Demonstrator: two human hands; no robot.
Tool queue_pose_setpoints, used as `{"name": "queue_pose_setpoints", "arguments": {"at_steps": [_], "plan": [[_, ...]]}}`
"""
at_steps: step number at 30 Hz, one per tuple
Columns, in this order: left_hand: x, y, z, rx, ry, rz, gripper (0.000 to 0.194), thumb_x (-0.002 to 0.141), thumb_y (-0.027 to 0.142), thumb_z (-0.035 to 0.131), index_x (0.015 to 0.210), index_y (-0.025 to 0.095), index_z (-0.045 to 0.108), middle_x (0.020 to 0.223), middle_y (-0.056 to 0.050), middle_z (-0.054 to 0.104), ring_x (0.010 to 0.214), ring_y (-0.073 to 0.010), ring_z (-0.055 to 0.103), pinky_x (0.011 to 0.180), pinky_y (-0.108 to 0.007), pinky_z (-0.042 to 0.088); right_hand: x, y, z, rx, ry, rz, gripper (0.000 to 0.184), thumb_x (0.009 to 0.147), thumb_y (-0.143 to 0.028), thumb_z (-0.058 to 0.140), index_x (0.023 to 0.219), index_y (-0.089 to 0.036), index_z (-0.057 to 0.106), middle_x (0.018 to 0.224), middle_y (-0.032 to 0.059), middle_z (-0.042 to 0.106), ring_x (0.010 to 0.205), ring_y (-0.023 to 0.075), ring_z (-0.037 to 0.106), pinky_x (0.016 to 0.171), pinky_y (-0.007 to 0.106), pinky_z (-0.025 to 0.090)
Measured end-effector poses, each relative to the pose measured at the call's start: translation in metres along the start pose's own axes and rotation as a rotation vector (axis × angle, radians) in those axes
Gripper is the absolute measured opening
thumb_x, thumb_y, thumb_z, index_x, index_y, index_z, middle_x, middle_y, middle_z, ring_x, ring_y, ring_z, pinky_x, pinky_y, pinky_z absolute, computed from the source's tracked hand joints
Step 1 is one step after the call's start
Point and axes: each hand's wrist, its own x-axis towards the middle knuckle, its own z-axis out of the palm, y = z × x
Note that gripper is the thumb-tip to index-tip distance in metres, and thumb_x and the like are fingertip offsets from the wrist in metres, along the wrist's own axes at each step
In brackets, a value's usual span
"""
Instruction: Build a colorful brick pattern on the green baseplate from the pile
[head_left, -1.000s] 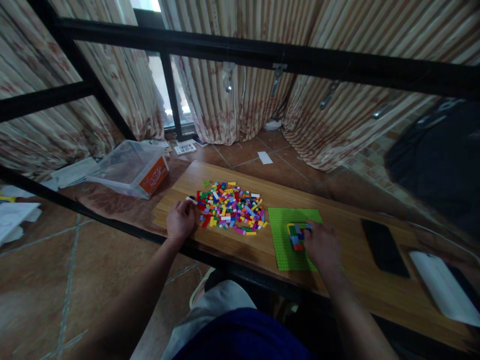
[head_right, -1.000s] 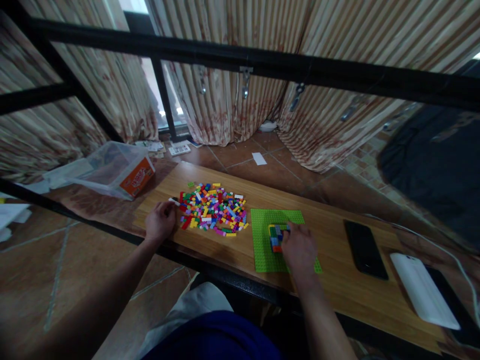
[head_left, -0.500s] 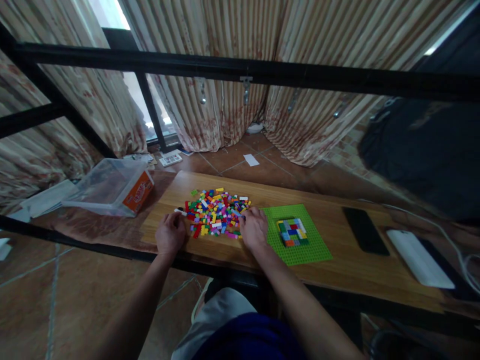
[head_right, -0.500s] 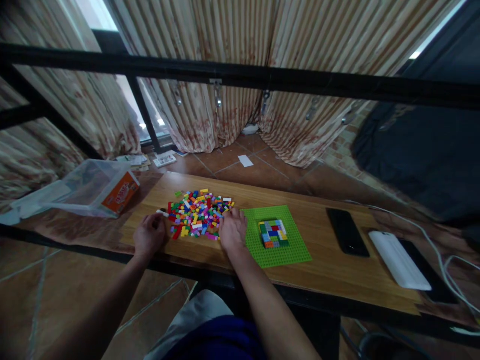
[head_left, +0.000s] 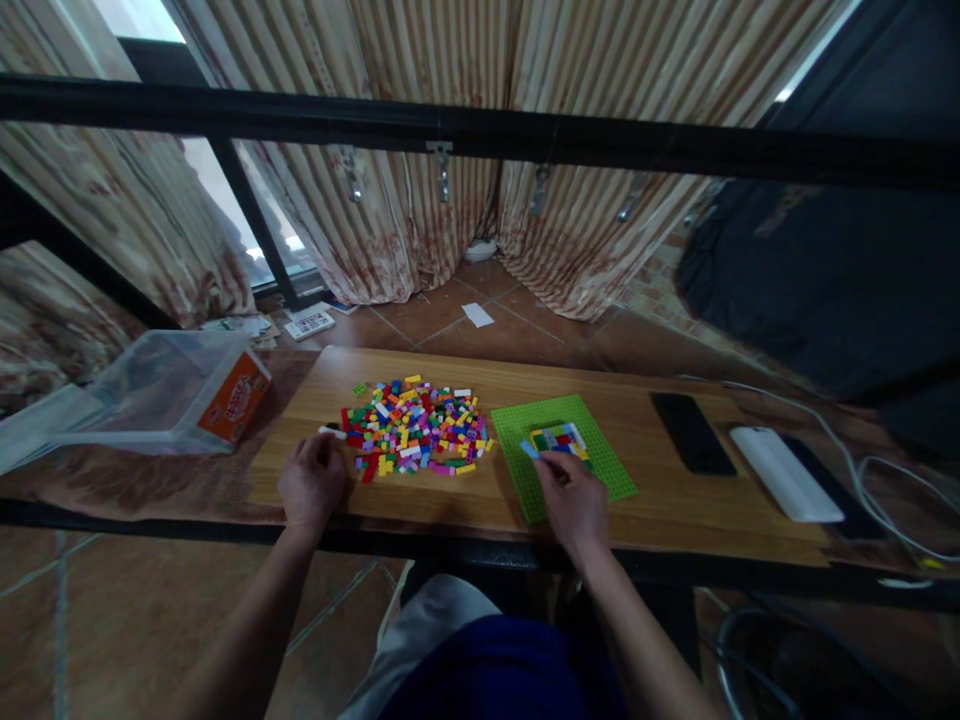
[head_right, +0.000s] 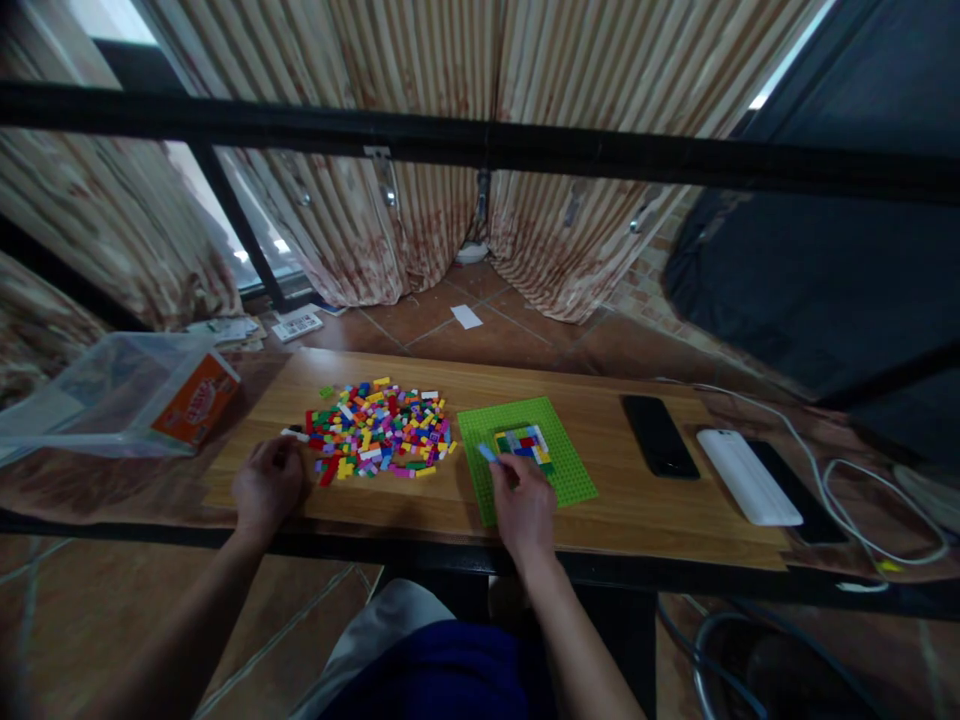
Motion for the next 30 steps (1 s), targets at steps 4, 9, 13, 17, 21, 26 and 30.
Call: {"name": "queue_pose_setpoints", "arguments": {"at_steps": [4, 9, 13, 17, 21, 26, 30], "plan": [[0.001, -0.001, 0.001, 0.008, 0.01, 0.019, 0.024, 0.082, 0.026, 0.053, 0.098, 0.019, 0.069, 0.093, -0.007, 0.067, 0.079, -0.0193, 0.06, 0.063, -0.027, 0.039, -0.004, 0.034, -0.032, -0.153, 0.086, 0.108, 0.04, 0.086, -0.048, 0.05, 0.094, -0.015, 0.071, 0.089, 0.0125, 0.072, 0.074, 0.0227, 0.064, 0.07, 0.034, 0.046], [0.001, -0.001, 0.001, 0.009, 0.014, 0.033, 0.024, 0.082, 0.027, 0.052, 0.097, 0.019, 0.069, 0.092, -0.007, 0.067, 0.077, -0.0196, 0.06, 0.063, -0.027, 0.04, 0.006, 0.051, -0.041, -0.271, 0.15, 0.125, 0.044, 0.086, -0.049, 0.046, 0.089, -0.013, 0.071, 0.085, 0.0149, 0.071, 0.075, 0.0255, 0.064, 0.071, 0.036, 0.045], [0.001, 0.0, -0.001, -0.012, 0.013, 0.032, 0.024, 0.082, 0.027, 0.052, 0.098, 0.02, 0.069, 0.091, -0.007, 0.067, 0.077, -0.0192, 0.061, 0.063, -0.026, 0.042, 0.016, 0.053, -0.032, -0.299, 0.19, 0.115, 0.045, 0.087, -0.05, 0.045, 0.085, -0.013, 0.071, 0.085, 0.0157, 0.071, 0.077, 0.0266, 0.064, 0.072, 0.037, 0.045], [0.002, 0.0, -0.001, -0.011, 0.017, 0.023, 0.024, 0.082, 0.027, 0.052, 0.098, 0.02, 0.069, 0.092, -0.007, 0.067, 0.079, -0.0195, 0.061, 0.064, -0.027, 0.042, 0.023, 0.053, -0.024, -0.291, 0.205, 0.13, 0.043, 0.086, -0.05, 0.048, 0.084, -0.014, 0.071, 0.085, 0.0152, 0.071, 0.078, 0.026, 0.063, 0.074, 0.037, 0.045], [0.002, -0.003, 0.002, -0.01, 0.014, 0.025, 0.024, 0.082, 0.026, 0.052, 0.098, 0.02, 0.069, 0.094, -0.008, 0.068, 0.08, -0.02, 0.061, 0.065, -0.027, 0.043, 0.027, 0.051, -0.021, -0.3, 0.198, 0.124, 0.042, 0.087, -0.05, 0.049, 0.085, -0.014, 0.071, 0.086, 0.0148, 0.071, 0.08, 0.0262, 0.064, 0.074, 0.036, 0.044], [0.002, -0.003, 0.003, -0.013, 0.012, 0.026, 0.025, 0.082, 0.027, 0.053, 0.099, 0.02, 0.069, 0.093, -0.007, 0.068, 0.08, -0.0199, 0.062, 0.065, -0.028, 0.043, 0.025, 0.05, -0.022, -0.277, 0.207, 0.089, 0.04, 0.087, -0.048, 0.049, 0.085, -0.014, 0.07, 0.086, 0.0143, 0.071, 0.082, 0.0255, 0.063, 0.076, 0.036, 0.045], [0.002, 0.001, 0.0, 0.005, 0.014, 0.013, 0.025, 0.083, 0.029, 0.051, 0.099, 0.02, 0.069, 0.094, -0.007, 0.068, 0.08, -0.0206, 0.062, 0.064, -0.028, 0.042, 0.02, 0.052, -0.028, -0.274, 0.224, 0.057, 0.039, 0.086, -0.048, 0.05, 0.085, -0.015, 0.07, 0.086, 0.0134, 0.071, 0.082, 0.0256, 0.063, 0.076, 0.037, 0.045]]}}
